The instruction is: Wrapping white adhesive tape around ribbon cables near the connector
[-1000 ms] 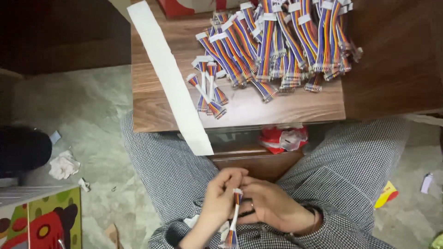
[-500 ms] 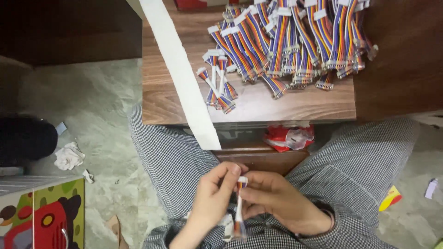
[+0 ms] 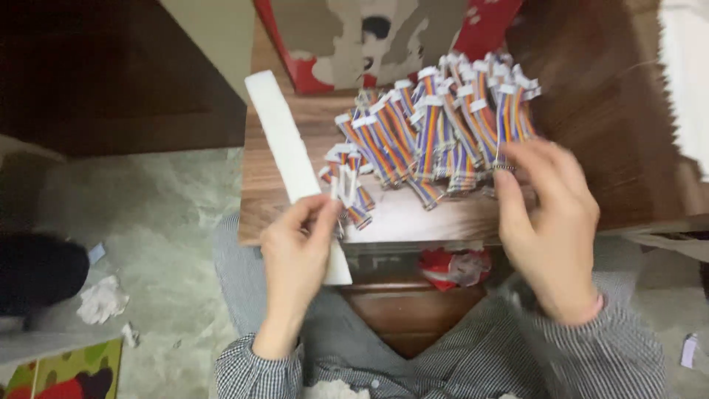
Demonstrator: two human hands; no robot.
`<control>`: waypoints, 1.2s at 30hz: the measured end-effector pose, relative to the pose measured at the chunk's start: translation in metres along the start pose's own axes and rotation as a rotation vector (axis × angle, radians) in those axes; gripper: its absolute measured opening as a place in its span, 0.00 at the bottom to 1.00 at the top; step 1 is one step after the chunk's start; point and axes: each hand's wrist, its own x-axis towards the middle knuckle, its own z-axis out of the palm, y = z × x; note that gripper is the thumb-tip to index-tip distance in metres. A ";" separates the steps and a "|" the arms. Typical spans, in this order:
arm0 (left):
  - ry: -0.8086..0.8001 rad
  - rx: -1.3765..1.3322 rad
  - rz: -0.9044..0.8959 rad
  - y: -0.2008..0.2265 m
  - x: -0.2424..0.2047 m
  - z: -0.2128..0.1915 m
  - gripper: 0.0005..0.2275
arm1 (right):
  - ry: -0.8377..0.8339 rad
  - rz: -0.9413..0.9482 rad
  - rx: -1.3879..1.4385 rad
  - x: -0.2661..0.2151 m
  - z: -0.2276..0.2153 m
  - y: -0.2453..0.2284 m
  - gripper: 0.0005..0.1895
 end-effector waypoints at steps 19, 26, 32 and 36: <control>-0.085 0.017 0.319 0.009 -0.009 0.002 0.06 | 0.063 -0.120 -0.378 0.044 0.030 0.028 0.15; -0.117 0.012 0.354 0.011 -0.017 0.004 0.07 | 0.075 -0.090 -0.386 0.049 0.029 0.032 0.04; -0.146 0.005 0.340 0.013 -0.021 0.006 0.07 | 0.223 -0.196 -0.229 0.053 0.026 0.028 0.02; -0.167 -0.010 0.335 0.015 -0.022 0.007 0.07 | 0.285 -0.209 0.038 0.060 0.027 0.017 0.04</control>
